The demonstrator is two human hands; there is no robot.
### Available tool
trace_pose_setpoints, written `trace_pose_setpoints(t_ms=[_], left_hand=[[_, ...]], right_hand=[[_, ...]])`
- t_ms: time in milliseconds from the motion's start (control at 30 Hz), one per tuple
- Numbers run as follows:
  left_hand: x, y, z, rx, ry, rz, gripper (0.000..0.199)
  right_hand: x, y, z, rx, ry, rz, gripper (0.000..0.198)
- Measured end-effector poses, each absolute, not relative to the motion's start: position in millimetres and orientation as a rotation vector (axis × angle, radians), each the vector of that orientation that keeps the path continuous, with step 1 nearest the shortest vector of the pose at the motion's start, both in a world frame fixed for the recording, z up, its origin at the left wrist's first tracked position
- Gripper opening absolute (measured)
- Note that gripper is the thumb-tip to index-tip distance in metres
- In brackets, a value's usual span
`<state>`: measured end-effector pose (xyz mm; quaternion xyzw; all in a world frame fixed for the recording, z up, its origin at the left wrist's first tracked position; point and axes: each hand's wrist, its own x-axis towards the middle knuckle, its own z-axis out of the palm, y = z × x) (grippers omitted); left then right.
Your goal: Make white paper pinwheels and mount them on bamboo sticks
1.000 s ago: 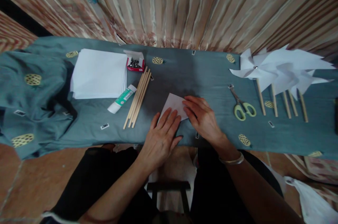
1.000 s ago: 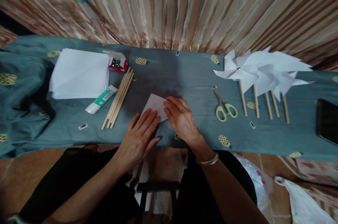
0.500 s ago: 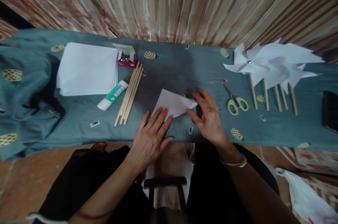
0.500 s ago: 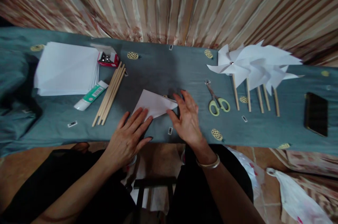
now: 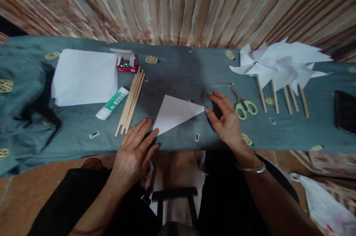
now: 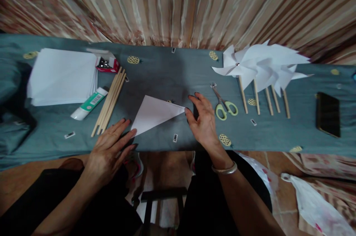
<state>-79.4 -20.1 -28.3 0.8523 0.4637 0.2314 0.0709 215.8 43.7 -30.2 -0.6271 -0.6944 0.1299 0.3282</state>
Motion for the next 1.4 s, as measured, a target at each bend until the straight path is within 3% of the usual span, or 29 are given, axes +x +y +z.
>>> trace_pose_setpoints(t_ms=[200,367,600,1033,1233,1400], left_hand=[[-69.6,-11.8,-24.4,2.430,1.452,0.749,0.054],[-60.9,-5.4,-26.0,2.357,1.509,0.781,0.055],[-54.6,-0.6,-25.6,2.183,1.558,0.871,0.057],[-54.7,8.0,-25.9,2.091,1.596,0.817,0.052],[-54.7,11.6,-23.7,2.164,1.571,0.820,0.035],[-49.2,20.5,-22.5,2.336,1.457,0.749,0.034]], right_hand=[[205.7,40.8,-23.2,-1.498,-1.933,0.417,0.029],[195.6,42.2,-26.5,-1.501,-2.034,0.388,0.022],[195.1,38.7,-14.9,-1.415,-1.837,0.628,0.001],[185.7,52.8,-15.3,-1.530,-1.940,0.629,0.012],[183.2,57.3,-14.8,-1.520,-1.987,0.595,0.011],[184.0,58.8,-13.7,-1.499,-2.036,0.575,0.012]])
